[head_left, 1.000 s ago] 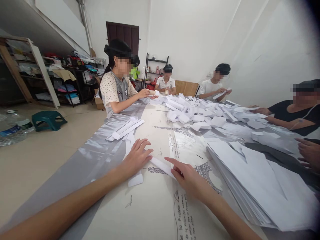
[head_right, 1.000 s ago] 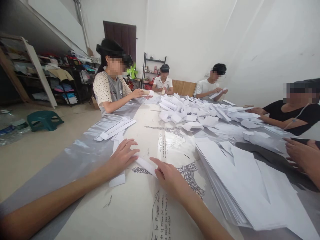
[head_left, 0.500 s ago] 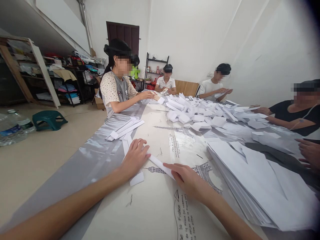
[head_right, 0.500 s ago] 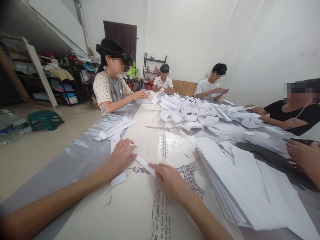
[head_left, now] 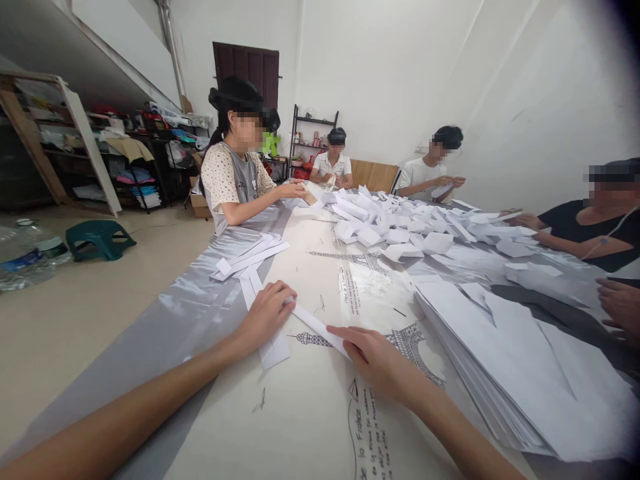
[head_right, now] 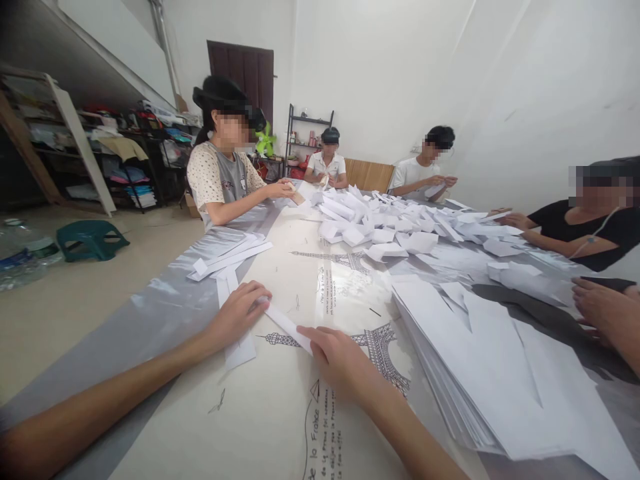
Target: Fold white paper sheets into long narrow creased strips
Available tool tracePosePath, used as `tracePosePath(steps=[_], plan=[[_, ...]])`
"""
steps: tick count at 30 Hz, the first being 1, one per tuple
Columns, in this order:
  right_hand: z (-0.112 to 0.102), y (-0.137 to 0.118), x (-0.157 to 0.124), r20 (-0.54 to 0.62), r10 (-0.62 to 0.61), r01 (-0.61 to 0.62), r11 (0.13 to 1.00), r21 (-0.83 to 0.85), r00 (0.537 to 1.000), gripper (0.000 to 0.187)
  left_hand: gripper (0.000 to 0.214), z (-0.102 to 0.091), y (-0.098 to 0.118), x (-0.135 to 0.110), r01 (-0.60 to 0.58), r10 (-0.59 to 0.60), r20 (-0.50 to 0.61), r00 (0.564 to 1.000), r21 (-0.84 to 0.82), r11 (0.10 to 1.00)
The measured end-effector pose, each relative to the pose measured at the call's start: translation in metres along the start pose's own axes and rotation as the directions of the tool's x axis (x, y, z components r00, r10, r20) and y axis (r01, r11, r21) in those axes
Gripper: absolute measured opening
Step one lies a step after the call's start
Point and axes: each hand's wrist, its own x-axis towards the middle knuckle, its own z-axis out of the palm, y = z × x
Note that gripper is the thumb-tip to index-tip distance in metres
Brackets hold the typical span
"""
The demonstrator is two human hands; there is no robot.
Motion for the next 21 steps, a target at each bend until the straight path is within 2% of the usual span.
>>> tracePosePath(steps=[6, 13, 21], plan=[[0.001, -0.001, 0.0, -0.001, 0.005, -0.005, 1.0, -0.027, 1.0, 0.051, 0.013, -0.002, 0.001, 0.001, 0.017, -0.017, -0.01, 1.0, -0.001, 1.0], [0.002, 0.005, 0.0, -0.007, -0.019, 0.019, 1.0, 0.007, 1.0, 0.053, 0.01, 0.0, -0.011, 0.007, -0.01, 0.008, 0.036, 0.999, 0.042, 0.999], [0.002, 0.005, 0.001, 0.047, -0.042, 0.045, 0.997, -0.066, 0.998, 0.057, 0.009, 0.0, -0.013, 0.01, -0.01, 0.007, 0.05, 0.999, 0.043, 0.999]])
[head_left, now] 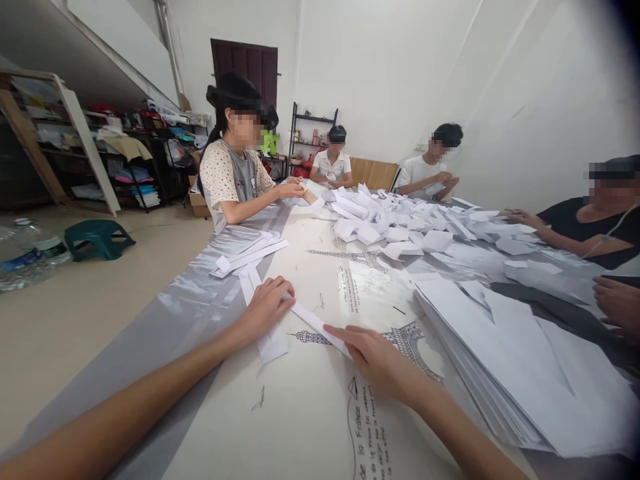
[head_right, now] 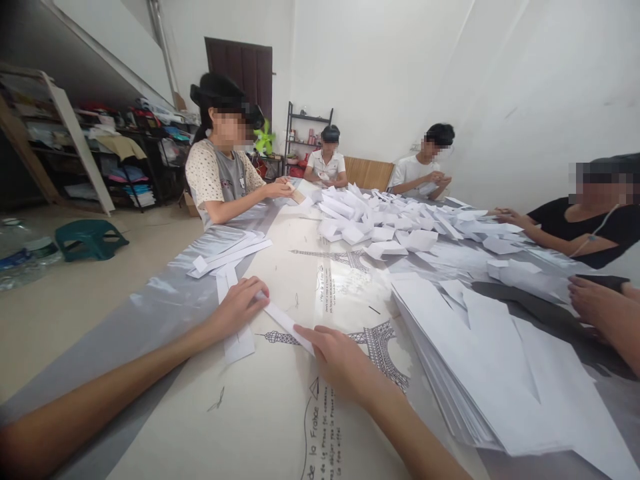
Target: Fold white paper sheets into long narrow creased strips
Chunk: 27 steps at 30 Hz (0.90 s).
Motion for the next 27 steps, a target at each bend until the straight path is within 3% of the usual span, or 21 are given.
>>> tracePosePath(steps=[11, 27], plan=[[0.0015, 0.0014, 0.0014, 0.006, -0.015, 0.015, 1.0, -0.001, 1.0, 0.058, 0.016, 0.0036, 0.0046, -0.0003, -0.067, 0.073, -0.029, 0.997, 0.175, 0.982], [0.0005, -0.0002, -0.0002, 0.021, -0.008, 0.009, 1.0, -0.017, 1.0, 0.058, 0.015, 0.0022, 0.0012, 0.0033, -0.05, 0.049, 0.009, 0.999, 0.162, 0.986]])
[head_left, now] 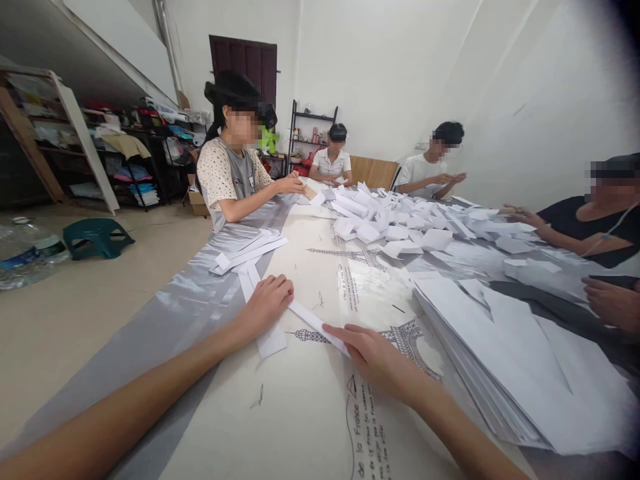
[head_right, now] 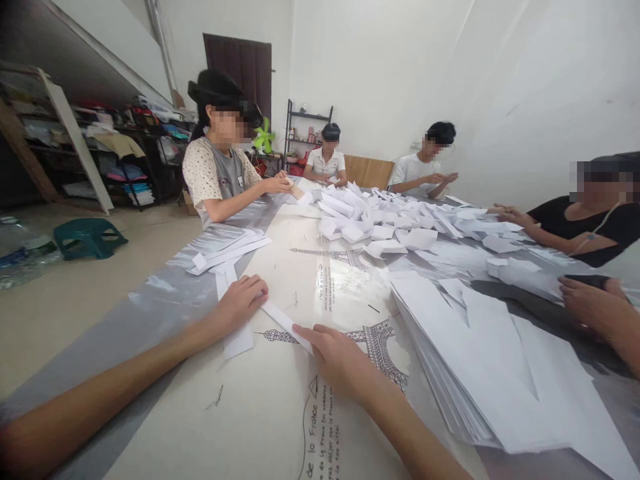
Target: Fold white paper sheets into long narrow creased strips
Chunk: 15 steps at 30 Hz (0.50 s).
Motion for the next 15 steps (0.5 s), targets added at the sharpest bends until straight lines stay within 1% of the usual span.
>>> tracePosePath(steps=[7, 9, 10, 12, 14, 15], plan=[[0.001, 0.002, 0.0, -0.003, -0.013, 0.013, 1.0, -0.005, 1.0, 0.057, 0.015, 0.0, 0.002, 0.0, -0.002, 0.003, -0.024, 1.0, 0.021, 1.0], [0.001, 0.002, 0.0, -0.003, -0.011, 0.011, 1.0, -0.003, 1.0, 0.057, 0.014, -0.002, 0.006, -0.002, -0.02, 0.023, -0.063, 0.998, 0.051, 0.999], [0.002, 0.001, 0.0, -0.005, -0.011, 0.011, 1.0, -0.004, 1.0, 0.057, 0.013, -0.002, 0.008, -0.003, -0.052, 0.06, -0.098, 0.993, 0.082, 0.995], [0.002, 0.001, 0.0, -0.012, -0.015, 0.015, 1.0, -0.009, 1.0, 0.057, 0.012, -0.004, 0.014, -0.005, -0.172, 0.199, -0.157, 0.967, 0.173, 0.97], [0.002, 0.001, 0.0, -0.018, -0.015, 0.014, 1.0, -0.014, 1.0, 0.057, 0.018, -0.004, 0.018, -0.008, -0.304, 0.345, -0.147, 0.927, 0.243, 0.921], [0.002, 0.001, 0.0, -0.019, -0.012, 0.012, 1.0, -0.014, 1.0, 0.058, 0.022, -0.004, 0.02, -0.01, -0.342, 0.38, -0.125, 0.916, 0.25, 0.906]])
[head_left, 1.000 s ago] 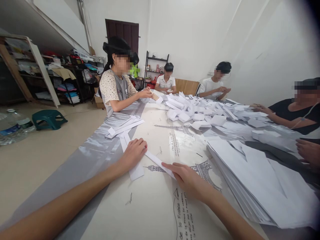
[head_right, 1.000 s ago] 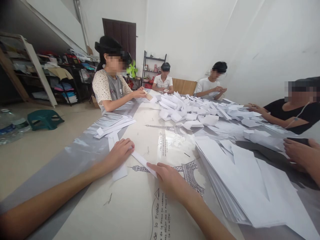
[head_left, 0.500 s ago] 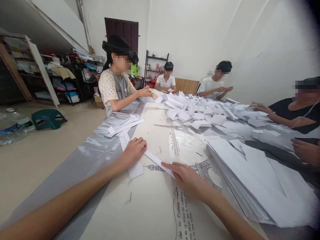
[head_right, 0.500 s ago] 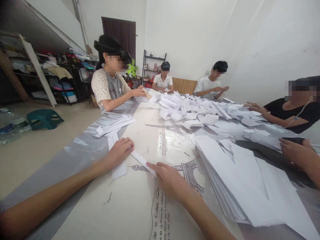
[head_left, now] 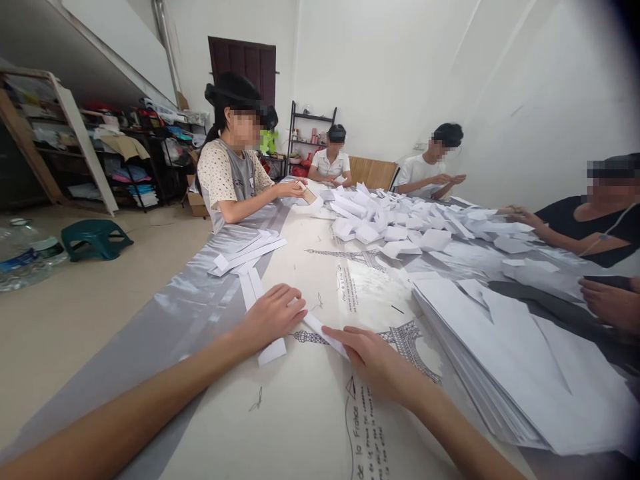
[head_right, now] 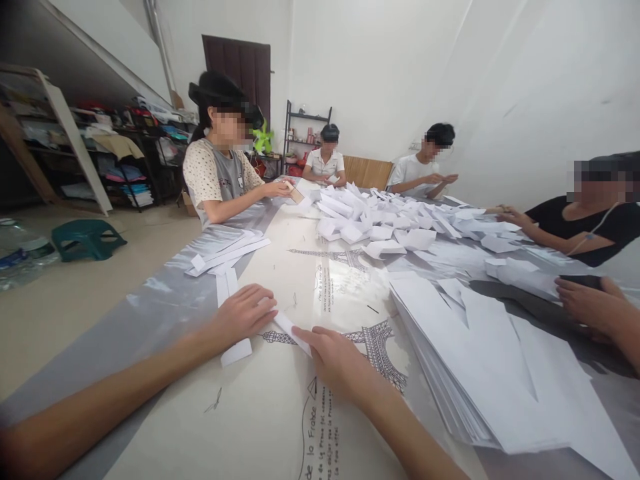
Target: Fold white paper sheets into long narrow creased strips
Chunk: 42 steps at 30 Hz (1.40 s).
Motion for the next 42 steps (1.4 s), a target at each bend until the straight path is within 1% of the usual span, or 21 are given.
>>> tracePosePath(steps=[1, 3, 7, 10, 13, 15, 17, 21, 25, 30, 33, 38, 42], plan=[[0.0, 0.0, 0.0, -0.002, 0.004, -0.004, 1.0, 0.001, 1.0, 0.058, 0.027, 0.0, 0.001, -0.002, -0.016, 0.016, 0.018, 1.0, -0.008, 1.0], [0.001, 0.0, 0.001, -0.003, 0.012, -0.012, 1.0, 0.006, 1.0, 0.058, 0.035, -0.001, 0.003, -0.006, -0.004, 0.006, 0.053, 0.999, -0.04, 0.999], [0.001, 0.001, 0.002, 0.009, 0.028, -0.028, 0.999, 0.016, 1.0, 0.057, 0.04, -0.003, 0.006, -0.014, 0.017, 0.001, 0.156, 0.988, -0.112, 0.994], [0.001, 0.0, 0.001, 0.019, 0.033, -0.033, 0.999, 0.011, 0.999, 0.057, 0.045, -0.007, 0.009, -0.015, 0.058, -0.017, 0.243, 0.97, -0.163, 0.985], [-0.001, -0.003, 0.0, 0.027, 0.04, -0.041, 0.999, 0.014, 0.999, 0.058, 0.046, -0.012, 0.011, -0.012, 0.127, -0.061, 0.289, 0.955, -0.217, 0.968], [-0.002, -0.004, -0.001, 0.034, 0.052, -0.052, 0.998, 0.017, 0.998, 0.058, 0.045, -0.014, 0.012, -0.011, 0.181, -0.105, 0.302, 0.948, -0.239, 0.954], [-0.003, -0.004, -0.001, 0.037, 0.059, -0.06, 0.998, 0.015, 0.998, 0.058, 0.045, -0.013, 0.012, -0.011, 0.211, -0.132, 0.307, 0.942, -0.24, 0.947], [-0.002, -0.003, -0.001, 0.036, 0.049, -0.049, 0.999, 0.014, 0.998, 0.056, 0.046, -0.003, 0.01, -0.014, 0.179, -0.116, 0.289, 0.95, -0.202, 0.963], [-0.001, -0.001, -0.001, 0.024, 0.043, -0.044, 0.999, 0.017, 0.999, 0.055, 0.047, 0.005, 0.009, -0.015, 0.18, -0.122, 0.309, 0.943, -0.166, 0.97], [-0.003, -0.003, 0.0, 0.038, 0.067, -0.069, 0.997, 0.03, 0.997, 0.055, 0.047, -0.002, 0.013, -0.012, 0.237, -0.178, 0.349, 0.92, -0.133, 0.962], [-0.004, -0.004, -0.001, 0.033, 0.063, -0.064, 0.998, 0.027, 0.997, 0.055, 0.05, -0.004, 0.013, -0.011, 0.235, -0.173, 0.367, 0.914, -0.131, 0.963], [-0.001, -0.002, -0.002, 0.021, 0.056, -0.057, 0.997, 0.045, 0.998, 0.055, 0.052, -0.002, 0.01, -0.012, 0.225, -0.168, 0.336, 0.927, -0.138, 0.965], [-0.003, -0.004, -0.001, -0.014, 0.092, -0.091, 0.994, 0.056, 0.996, 0.054, 0.053, -0.002, 0.01, -0.011, 0.226, -0.171, 0.338, 0.926, -0.132, 0.965]])
